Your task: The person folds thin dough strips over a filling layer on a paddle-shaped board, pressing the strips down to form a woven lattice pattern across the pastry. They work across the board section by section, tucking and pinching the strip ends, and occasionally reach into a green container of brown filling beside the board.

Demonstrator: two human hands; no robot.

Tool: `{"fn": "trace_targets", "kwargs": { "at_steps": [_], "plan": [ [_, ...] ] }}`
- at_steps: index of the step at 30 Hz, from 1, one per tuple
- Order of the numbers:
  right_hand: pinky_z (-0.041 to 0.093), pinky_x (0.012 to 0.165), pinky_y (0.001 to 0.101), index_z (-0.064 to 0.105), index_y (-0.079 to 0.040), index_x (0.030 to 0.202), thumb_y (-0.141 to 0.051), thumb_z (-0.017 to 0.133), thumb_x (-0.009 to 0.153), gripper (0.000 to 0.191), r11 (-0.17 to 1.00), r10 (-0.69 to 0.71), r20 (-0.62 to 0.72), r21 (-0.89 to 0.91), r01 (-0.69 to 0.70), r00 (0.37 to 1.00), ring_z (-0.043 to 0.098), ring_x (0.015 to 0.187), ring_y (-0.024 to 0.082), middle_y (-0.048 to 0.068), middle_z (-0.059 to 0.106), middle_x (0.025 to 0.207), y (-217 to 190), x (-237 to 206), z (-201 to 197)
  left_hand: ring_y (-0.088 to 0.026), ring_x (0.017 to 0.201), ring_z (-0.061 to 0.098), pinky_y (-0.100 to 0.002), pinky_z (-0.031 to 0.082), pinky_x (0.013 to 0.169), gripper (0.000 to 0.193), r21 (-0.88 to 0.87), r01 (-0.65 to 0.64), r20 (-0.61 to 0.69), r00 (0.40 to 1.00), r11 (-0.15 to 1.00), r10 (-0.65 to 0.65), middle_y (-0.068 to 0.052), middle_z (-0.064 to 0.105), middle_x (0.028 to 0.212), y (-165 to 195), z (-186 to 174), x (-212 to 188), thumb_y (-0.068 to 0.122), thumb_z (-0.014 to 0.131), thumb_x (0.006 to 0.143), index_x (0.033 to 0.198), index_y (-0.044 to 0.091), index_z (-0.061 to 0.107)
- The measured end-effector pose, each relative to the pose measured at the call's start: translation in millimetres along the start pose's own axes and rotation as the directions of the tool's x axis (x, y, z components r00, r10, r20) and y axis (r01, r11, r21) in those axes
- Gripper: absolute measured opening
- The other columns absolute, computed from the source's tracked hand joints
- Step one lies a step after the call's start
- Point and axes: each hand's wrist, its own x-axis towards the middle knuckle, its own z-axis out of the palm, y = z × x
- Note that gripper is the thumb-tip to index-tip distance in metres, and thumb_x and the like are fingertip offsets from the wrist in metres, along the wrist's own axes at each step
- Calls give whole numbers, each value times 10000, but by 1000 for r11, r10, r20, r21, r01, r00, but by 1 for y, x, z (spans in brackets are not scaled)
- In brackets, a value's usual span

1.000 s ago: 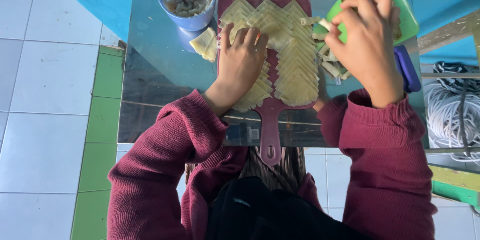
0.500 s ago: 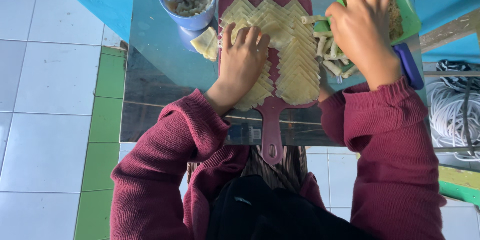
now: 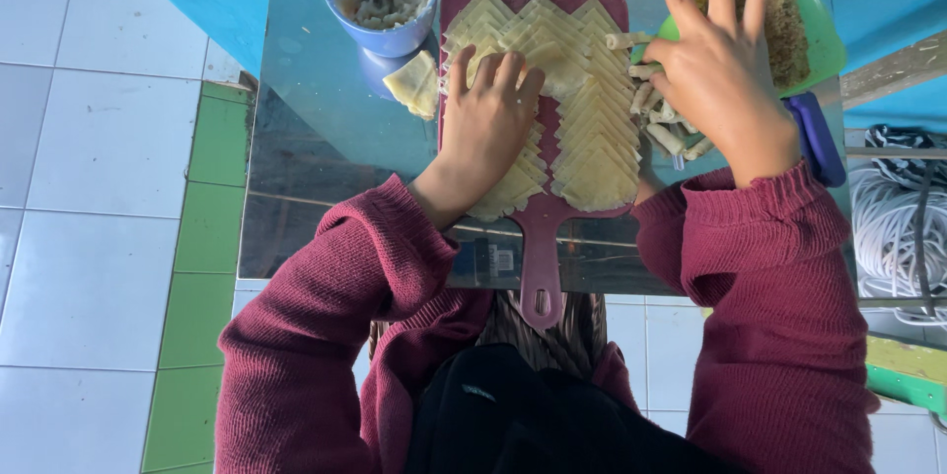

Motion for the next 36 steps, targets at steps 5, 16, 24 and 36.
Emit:
{"fn": "trace_targets", "kwargs": {
  "at_steps": [5, 16, 24, 36],
  "plan": [
    [213, 1304, 599, 762, -83, 969, -212, 797, 993, 135, 971, 34, -84, 240, -12, 996, 248, 1573, 422, 144, 527, 1563, 9, 5, -6, -246, 1149, 616, -528, 375, 1130, 265, 3, 5, -13, 1000, 1000, -5, -77, 603, 1168, -1, 0, 1, 135, 704, 896, 1157, 104, 674],
    [544, 814, 299, 613, 73, 1275, -21, 508, 1075, 245, -388, 27, 268, 891, -237, 963, 635, 867, 136, 161, 675, 1167, 15, 6, -19, -244, 1153, 614, -509, 380, 1122, 294, 28, -10, -18, 1000, 1000, 10, -77, 608, 1175, -1, -1, 1, 137, 708, 873, 1163, 101, 677],
    [579, 863, 328, 618, 82, 1365, -77, 496, 1067, 359, -592, -59, 321, 751, -292, 945, 683, 966, 188, 187, 689, 1221, 8, 6, -1, -248, 1142, 612, -498, 393, 1102, 286, 8, -1, -10, 1000, 1000, 1, -67, 608, 1150, 0, -4, 2, 141, 715, 861, 1143, 107, 679],
    [486, 720, 297, 634, 37, 1201, -92, 564, 1120, 167, -535, 88, 312, 816, -219, 946, 567, 841, 106, 113, 638, 1086, -8, 3, -3, -252, 1134, 610, -471, 407, 1084, 285, 21, -7, -19, 1000, 1000, 7, -74, 603, 1152, -1, -4, 2, 133, 718, 857, 1137, 100, 674]
  ]
}}
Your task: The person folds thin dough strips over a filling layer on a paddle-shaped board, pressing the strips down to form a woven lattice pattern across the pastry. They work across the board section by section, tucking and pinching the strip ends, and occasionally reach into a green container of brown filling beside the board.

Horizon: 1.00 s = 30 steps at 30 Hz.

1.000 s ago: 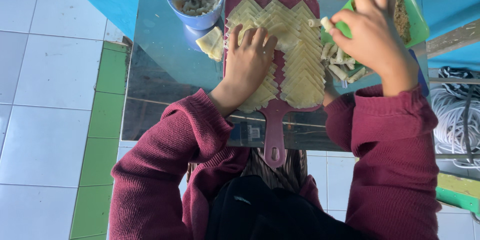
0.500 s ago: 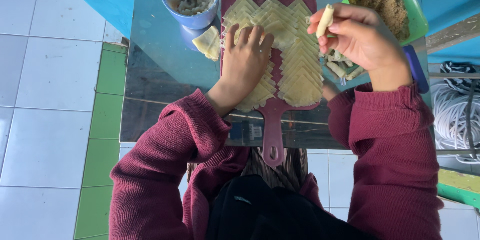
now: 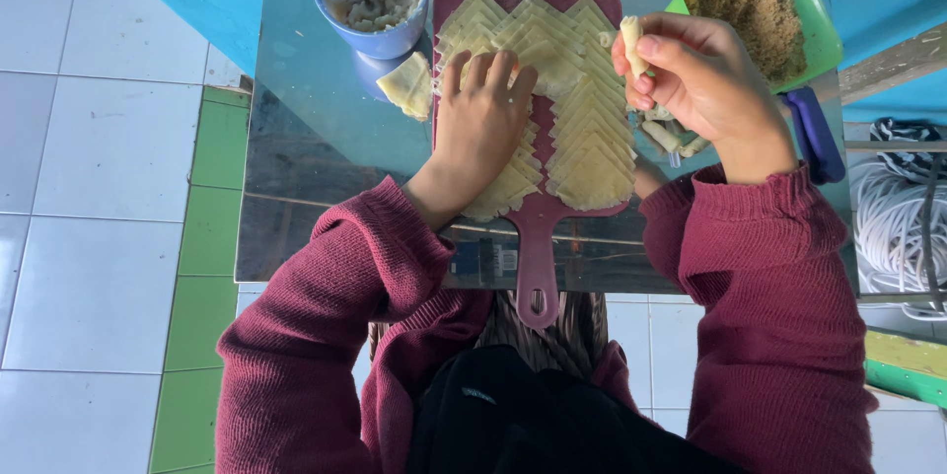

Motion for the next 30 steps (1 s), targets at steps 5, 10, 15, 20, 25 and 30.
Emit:
{"fn": "trace_targets", "kwargs": {
  "at_steps": [5, 10, 15, 20, 25, 30],
  "plan": [
    [488, 754, 310, 630, 64, 1163, -91, 566, 1151, 168, 999, -19, 44, 47, 17, 999, 568, 837, 109, 113, 607, 1022, 1, -1, 1, -251, 1131, 607, -466, 412, 1071, 290, 9, -3, 1, 1000, 1000, 3, -74, 604, 1153, 0, 1, 0, 137, 716, 854, 1138, 100, 675],
    [548, 818, 336, 614, 82, 1384, -145, 579, 1118, 351, 992, 33, 108, 118, -45, 994, 628, 915, 162, 133, 636, 1131, 2, 1, -11, -252, 1128, 609, -467, 413, 1066, 293, 2, 2, 6, 1000, 1000, -2, -75, 603, 1149, 0, 3, 0, 145, 718, 848, 1134, 101, 676],
    [571, 887, 341, 589, 90, 1428, -112, 617, 1078, 405, 983, 1, 174, 178, -33, 985, 670, 1007, 187, 159, 666, 1221, 0, 1, -10, -246, 1133, 605, -466, 413, 1075, 278, 15, 4, 4, 1000, 1000, -4, -69, 599, 1152, -1, 3, -1, 136, 711, 868, 1143, 110, 678],
    [570, 881, 329, 598, -13, 1321, -65, 645, 1047, 284, 866, -155, -52, -487, 110, 987, 684, 1046, 155, 87, 696, 1185, -12, -4, 1, -251, 1143, 602, -468, 412, 1078, 301, -4, 5, 15, 1000, 1000, -5, -75, 600, 1165, -2, 2, -1, 139, 711, 848, 1145, 102, 676],
    [459, 924, 431, 678, -69, 1051, -76, 776, 1011, 106, -357, -417, 125, -933, -36, 900, 588, 992, 266, 53, 683, 965, -9, -17, 9, -256, 1142, 602, -478, 408, 1074, 338, -15, 6, 16, 1000, 1000, -6, -78, 600, 1161, -1, 1, 1, 148, 723, 826, 1157, 103, 673],
    [395, 1028, 403, 726, -136, 992, -148, 821, 934, 112, -518, -330, 192, -856, -7, 924, 537, 1114, 248, 3, 662, 1049, -3, -24, 13, -256, 1132, 607, -476, 410, 1075, 324, -21, 11, 29, 1000, 1000, -10, -77, 602, 1160, -1, 1, -1, 147, 724, 827, 1143, 103, 670]
  ]
}}
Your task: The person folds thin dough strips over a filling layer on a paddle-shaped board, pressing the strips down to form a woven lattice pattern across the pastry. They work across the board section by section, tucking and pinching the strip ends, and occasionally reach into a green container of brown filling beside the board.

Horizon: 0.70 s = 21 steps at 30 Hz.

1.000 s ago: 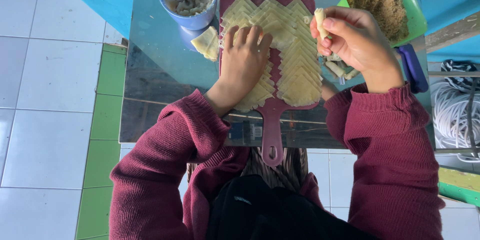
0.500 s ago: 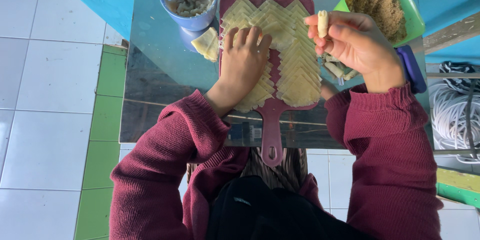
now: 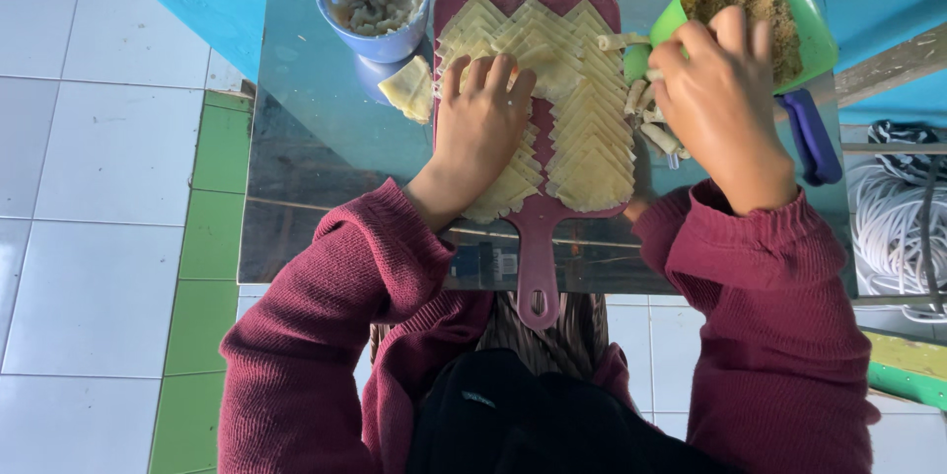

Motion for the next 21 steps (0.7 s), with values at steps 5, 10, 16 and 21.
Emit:
{"fn": "trace_targets", "kwargs": {
  "at_steps": [5, 10, 16, 21],
  "plan": [
    [400, 980, 426, 770, -140, 1031, -162, 809, 895, 143, 985, -80, 19, 157, 76, 997, 513, 1112, 267, -14, 682, 1140, -5, -7, -4, -251, 1131, 611, -471, 413, 1075, 309, 3, 8, -6, 1000, 1000, -8, -73, 606, 1160, 0, 0, 1, 146, 724, 834, 1135, 104, 665],
    [431, 1014, 401, 777, -141, 1076, -170, 795, 941, 139, 988, -83, 55, 132, 75, 995, 523, 1118, 234, -38, 690, 1105, -8, -15, -11, -250, 1121, 610, -469, 414, 1070, 305, -8, 2, -12, 1000, 1000, -2, -73, 607, 1160, -2, 0, 0, 141, 717, 851, 1149, 106, 664],
    [462, 1002, 394, 777, -141, 1049, -97, 760, 906, 150, 956, -66, 61, 290, 46, 996, 548, 1058, 239, -23, 716, 1125, 8, -26, -23, -251, 1126, 618, -465, 416, 1076, 301, -9, 7, -11, 1000, 1000, -7, -71, 611, 1156, -3, 1, 0, 132, 704, 856, 1151, 96, 661],
    [432, 927, 342, 725, -112, 987, -186, 743, 968, 78, 973, 133, -50, 197, -121, 990, 533, 1026, 230, 33, 718, 1074, 71, -34, -5, -248, 1066, 649, -441, 449, 1055, 276, -7, 23, -6, 1000, 1000, -23, -69, 630, 1122, -4, 4, 1, 120, 684, 842, 1115, 89, 656]
  ]
}}
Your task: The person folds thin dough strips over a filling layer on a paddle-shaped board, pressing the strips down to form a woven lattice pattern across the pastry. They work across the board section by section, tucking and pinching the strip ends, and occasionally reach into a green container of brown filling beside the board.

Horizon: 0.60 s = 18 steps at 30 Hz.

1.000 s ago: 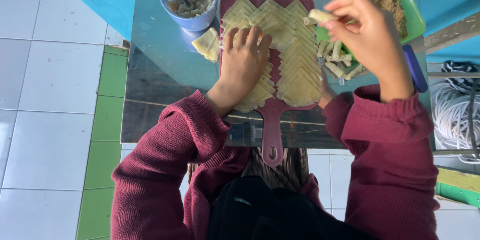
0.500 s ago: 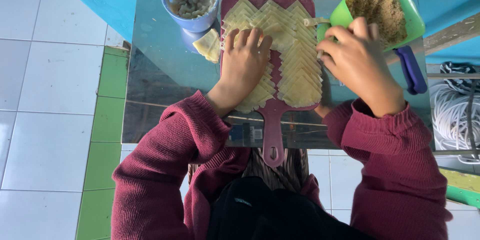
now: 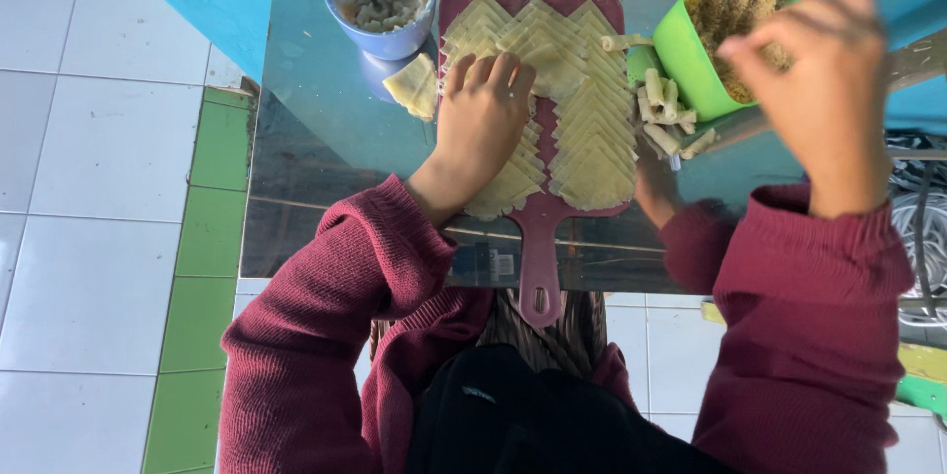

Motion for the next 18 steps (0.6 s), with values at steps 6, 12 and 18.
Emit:
{"fn": "trace_targets", "kwargs": {
  "at_steps": [6, 12, 18],
  "plan": [
    [405, 958, 390, 767, -191, 872, -196, 733, 849, 41, 919, 27, -27, -392, -36, 999, 536, 1024, 257, 9, 702, 874, 55, -15, 37, -251, 1047, 654, -412, 471, 1018, 231, 60, 19, -13, 1000, 998, -18, -62, 635, 1084, -3, -2, 3, 79, 658, 875, 1105, 96, 646],
    [394, 978, 398, 781, -177, 893, -187, 723, 867, 65, 932, 84, 57, -357, -58, 995, 539, 981, 246, 23, 709, 840, 65, -17, 62, -230, 1033, 621, -428, 442, 1001, 247, 154, 74, -68, 996, 985, -64, -45, 630, 1060, -8, -7, 5, 84, 655, 849, 1095, 95, 651],
    [458, 938, 388, 818, -166, 932, -152, 731, 948, 89, 989, 130, 122, -85, -120, 984, 530, 907, 289, 72, 725, 826, 54, -2, 48, -242, 1039, 580, -412, 442, 911, 235, 126, 119, -63, 992, 985, -112, -40, 617, 1039, -15, -3, 7, 106, 681, 836, 1069, 125, 660]
  ]
}}
